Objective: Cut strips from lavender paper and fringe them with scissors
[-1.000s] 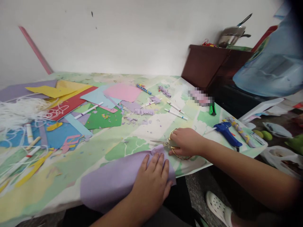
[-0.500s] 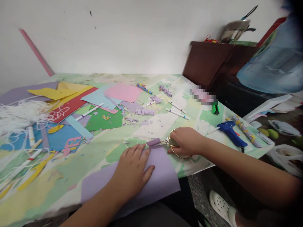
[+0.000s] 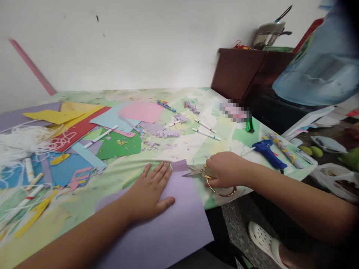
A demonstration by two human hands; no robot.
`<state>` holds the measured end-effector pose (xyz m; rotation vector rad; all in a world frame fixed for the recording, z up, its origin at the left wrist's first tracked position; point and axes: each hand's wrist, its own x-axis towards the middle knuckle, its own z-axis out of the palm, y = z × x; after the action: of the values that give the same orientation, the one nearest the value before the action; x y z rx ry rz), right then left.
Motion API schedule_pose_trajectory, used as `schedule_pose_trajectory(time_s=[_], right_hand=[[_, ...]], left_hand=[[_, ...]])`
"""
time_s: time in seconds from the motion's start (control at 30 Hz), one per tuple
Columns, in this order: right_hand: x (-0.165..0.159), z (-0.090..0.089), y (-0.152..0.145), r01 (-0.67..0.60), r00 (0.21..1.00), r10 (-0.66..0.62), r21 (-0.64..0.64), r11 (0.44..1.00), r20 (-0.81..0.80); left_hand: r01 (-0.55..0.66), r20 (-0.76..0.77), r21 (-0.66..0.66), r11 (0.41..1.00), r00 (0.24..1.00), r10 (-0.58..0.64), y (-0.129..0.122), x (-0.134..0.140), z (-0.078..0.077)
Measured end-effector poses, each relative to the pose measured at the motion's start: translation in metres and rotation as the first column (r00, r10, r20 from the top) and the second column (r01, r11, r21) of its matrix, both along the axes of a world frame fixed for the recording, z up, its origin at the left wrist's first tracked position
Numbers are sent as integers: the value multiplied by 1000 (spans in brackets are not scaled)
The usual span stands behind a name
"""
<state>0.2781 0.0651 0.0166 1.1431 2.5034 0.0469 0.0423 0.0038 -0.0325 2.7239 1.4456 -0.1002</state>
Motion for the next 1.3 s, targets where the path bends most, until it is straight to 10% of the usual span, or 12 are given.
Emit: schedule_pose_trajectory(time_s=[0.27,0.63,0.97,1.3], right_hand=[[9,-1,-10,7,1000,-7,-18,1000,-6],[8,-8,-8,10,999,-11,-27,1000,-45],[34,-6,-2,268,876,-291,-112,957,-384],[-31,-40,-15,-78,707,71,21,997,-704]], left_hand=[[78,26,27,997,997,-79,11,-2,0],[-112,356,64,992,931,82,26,28,11],[100,87,163,981,989,-115,9,33,8],[-89,186,93,992,980,70,9,45,16]])
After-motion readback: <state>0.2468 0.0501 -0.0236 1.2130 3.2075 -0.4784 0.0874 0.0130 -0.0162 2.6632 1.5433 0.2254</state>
